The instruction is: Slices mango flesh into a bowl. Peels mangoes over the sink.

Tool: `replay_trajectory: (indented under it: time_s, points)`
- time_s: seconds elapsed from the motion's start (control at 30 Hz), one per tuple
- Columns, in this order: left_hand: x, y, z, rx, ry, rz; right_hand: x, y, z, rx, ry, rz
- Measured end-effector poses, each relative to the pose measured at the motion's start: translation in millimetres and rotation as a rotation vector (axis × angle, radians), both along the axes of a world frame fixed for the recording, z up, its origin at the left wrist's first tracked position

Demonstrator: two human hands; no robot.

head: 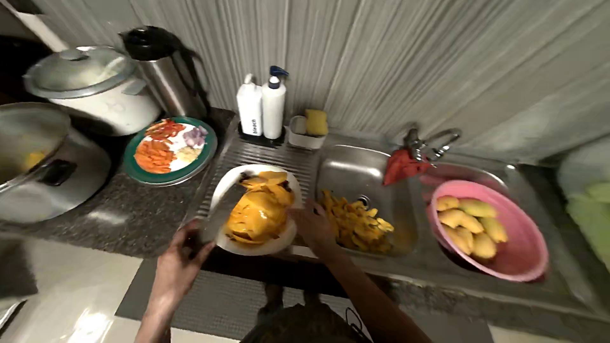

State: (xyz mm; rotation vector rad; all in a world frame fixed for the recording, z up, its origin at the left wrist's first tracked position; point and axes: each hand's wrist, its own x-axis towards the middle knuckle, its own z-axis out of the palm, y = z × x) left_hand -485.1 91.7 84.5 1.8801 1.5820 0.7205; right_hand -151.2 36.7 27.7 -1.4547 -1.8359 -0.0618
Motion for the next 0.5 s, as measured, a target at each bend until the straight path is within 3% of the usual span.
replay_trajectory:
  time_s: [0.1, 0.2, 0.23, 0.37, 0.5]
  points:
    - [38.2, -19.8, 6.6, -0.132, -0.269, -0.121, 58.1, -32.5, -14.9, -0.205, 0.058, -0.273]
    - [94.5, -42.4, 2.2, -0.275, -0.411, -0.279, 94.8, -46.3, -2.9, -0.966, -0.098, -0.230]
    - [113.6, -48.4, -1.4, -0.323, -0.393, -0.326, 100.7, -46.7, -3.7, -1.057, -0.120, -0.228]
    - [186.6, -67.0, -19.2, -0.374, -0.179, -0.418, 125.4, -61.7, -10.9, -0.932, 0.021, -0.224]
    - [249.6, -65.4, -38.4, -0.234, 0.046, -0.398, 174.1, -85.1, -26.0, -0.945, 0.096, -0.082]
